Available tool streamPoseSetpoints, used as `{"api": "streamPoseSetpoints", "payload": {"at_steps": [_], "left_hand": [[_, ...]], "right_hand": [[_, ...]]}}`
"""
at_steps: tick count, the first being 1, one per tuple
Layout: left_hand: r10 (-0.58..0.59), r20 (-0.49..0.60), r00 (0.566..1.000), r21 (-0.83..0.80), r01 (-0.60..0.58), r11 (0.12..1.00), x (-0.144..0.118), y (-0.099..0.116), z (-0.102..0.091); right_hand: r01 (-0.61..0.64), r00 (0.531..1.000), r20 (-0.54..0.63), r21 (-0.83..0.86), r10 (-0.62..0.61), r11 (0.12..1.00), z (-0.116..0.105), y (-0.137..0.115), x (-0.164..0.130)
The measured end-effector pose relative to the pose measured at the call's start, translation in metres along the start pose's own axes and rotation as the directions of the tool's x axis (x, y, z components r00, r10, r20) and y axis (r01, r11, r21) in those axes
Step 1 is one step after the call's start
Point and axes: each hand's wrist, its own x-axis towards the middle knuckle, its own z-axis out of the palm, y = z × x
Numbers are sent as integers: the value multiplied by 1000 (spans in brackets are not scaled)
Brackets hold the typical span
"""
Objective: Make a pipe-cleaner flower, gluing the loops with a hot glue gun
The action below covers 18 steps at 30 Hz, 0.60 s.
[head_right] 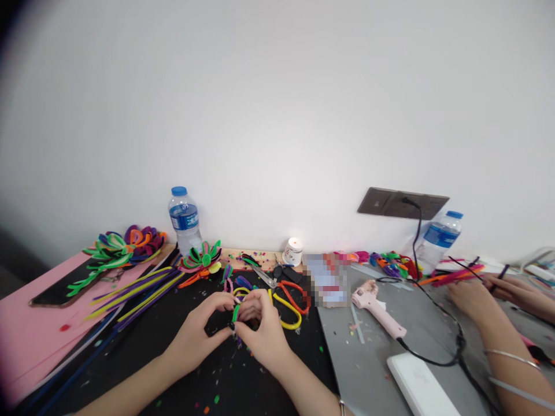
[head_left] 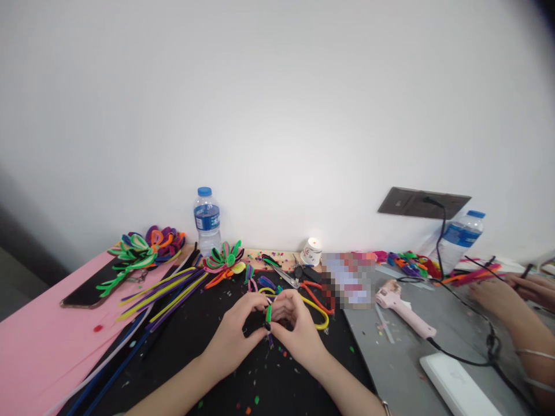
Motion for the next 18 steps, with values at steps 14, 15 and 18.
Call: {"api": "streamPoseSetpoints", "payload": {"at_steps": [14,15,18], "left_hand": [[32,5,999,2,-32,999,0,1,-1],[35,7,999,2,-35,999,0,1,-1],[31,10,999,10,-31,999,0,-1,-1]], "right_hand": [[2,1000,20,5,-2,1000,0,1,0],[2,1000,23,8,-2,1000,0,1,0],[-6,999,33,24,6,1000,0,3,0]]}}
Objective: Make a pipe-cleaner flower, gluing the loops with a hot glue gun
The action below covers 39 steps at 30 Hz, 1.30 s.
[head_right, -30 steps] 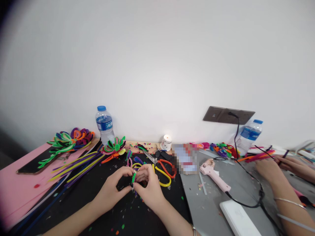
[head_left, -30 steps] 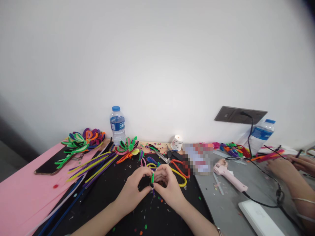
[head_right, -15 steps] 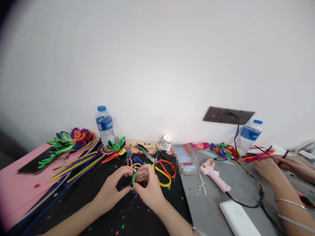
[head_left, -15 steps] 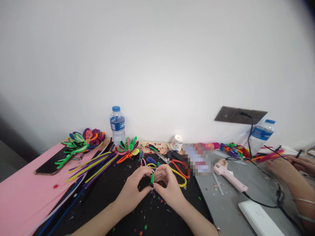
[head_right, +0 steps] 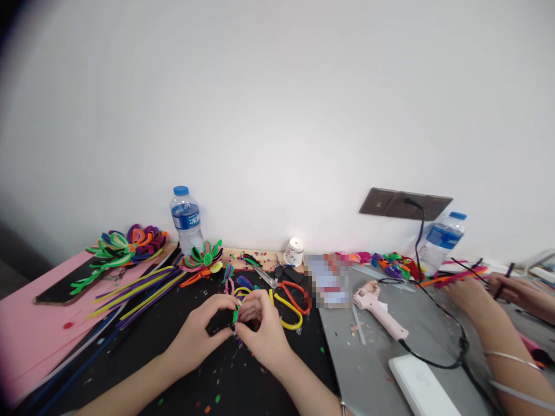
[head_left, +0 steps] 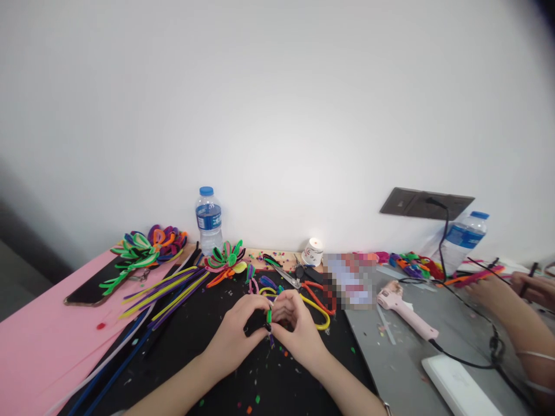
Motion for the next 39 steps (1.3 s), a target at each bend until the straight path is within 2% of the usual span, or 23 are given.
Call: {"api": "streamPoseSetpoints", "payload": {"at_steps": [5,15,30,39], "left_hand": [[-9,-13,1000,9,9,1000,-1,-2,1],[63,-65,996,26,-62,998,-2,-7,4],[7,-83,997,56,-2,998,-3,-3,5],[1,-42,999,72,2,997,-1,0,2]], "right_hand": [[-33,999,-1,71,33,997,1,1,0],[-65,997,-28,139,70,988,4,-1,1],[-71,997,-21,154,75,986,5,1,0],[-105,994,4,399,112,911,3,7,4]]}}
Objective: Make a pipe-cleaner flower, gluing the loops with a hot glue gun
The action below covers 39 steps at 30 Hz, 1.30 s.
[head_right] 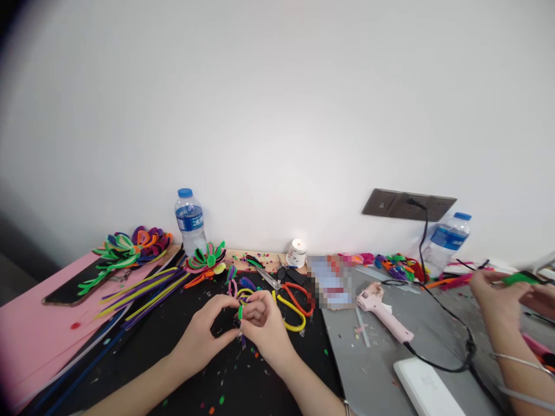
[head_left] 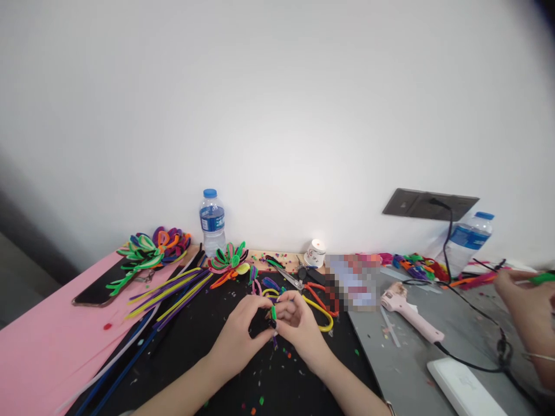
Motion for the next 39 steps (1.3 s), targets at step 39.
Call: {"api": "streamPoseSetpoints", "payload": {"at_steps": [39], "left_hand": [[157,-43,987,-41,-158,987,-1,-6,1]], "right_hand": [[-221,975,62,228,212,948,1,-9,-3]]}}
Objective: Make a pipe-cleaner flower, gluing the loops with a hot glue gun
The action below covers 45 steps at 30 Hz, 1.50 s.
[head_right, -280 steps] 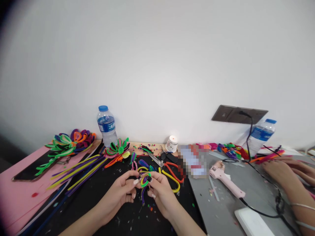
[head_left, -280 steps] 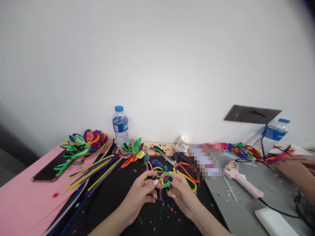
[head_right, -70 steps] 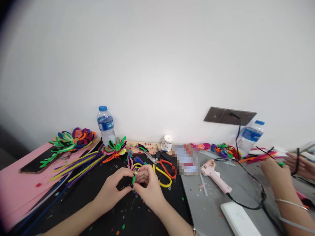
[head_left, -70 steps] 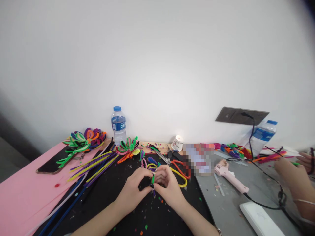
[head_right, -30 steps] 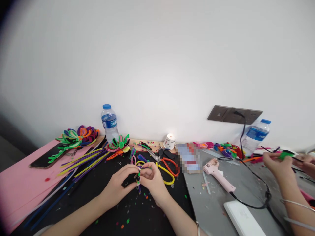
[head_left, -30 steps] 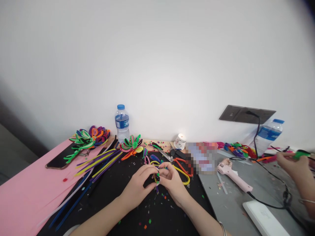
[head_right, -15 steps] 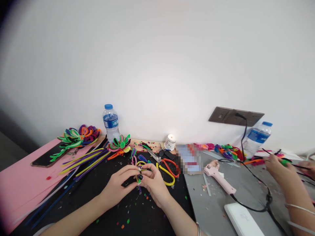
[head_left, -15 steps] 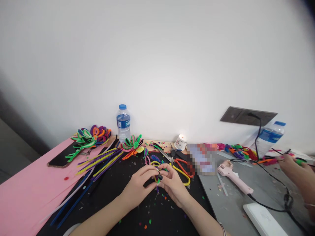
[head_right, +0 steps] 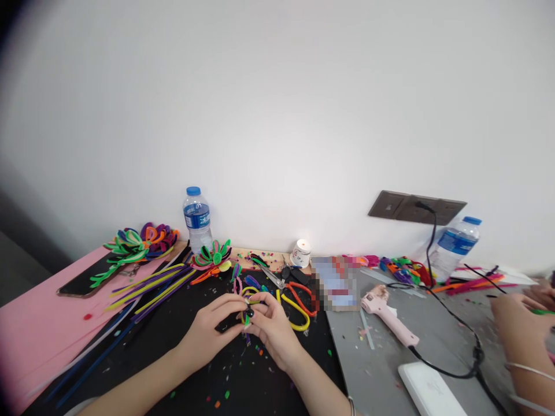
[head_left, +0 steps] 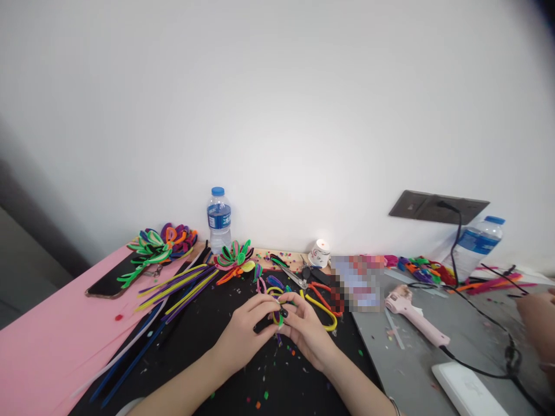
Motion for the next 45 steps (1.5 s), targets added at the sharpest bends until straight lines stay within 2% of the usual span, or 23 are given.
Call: {"api": "streamPoseSetpoints", "payload": {"at_steps": [13,20,31,45], "left_hand": [[-4,-2,1000,2,4,1000,1,1,0],[26,-8,1000,26,-26,999,0,0,0],[9,-2,1000,23,-9,1000,0,-1,0],[15,7,1000,16,-15,1000,1,-2,1]], "right_hand": [[-12,1000,19,31,11,999,-1,1,0],[-32,999,-3,-14,32,999,-3,1,1],[-14,1000,-21,-60,13,998,-4,2,1],[-2,1000,-8,24,2,1000,-3,2,2]]}}
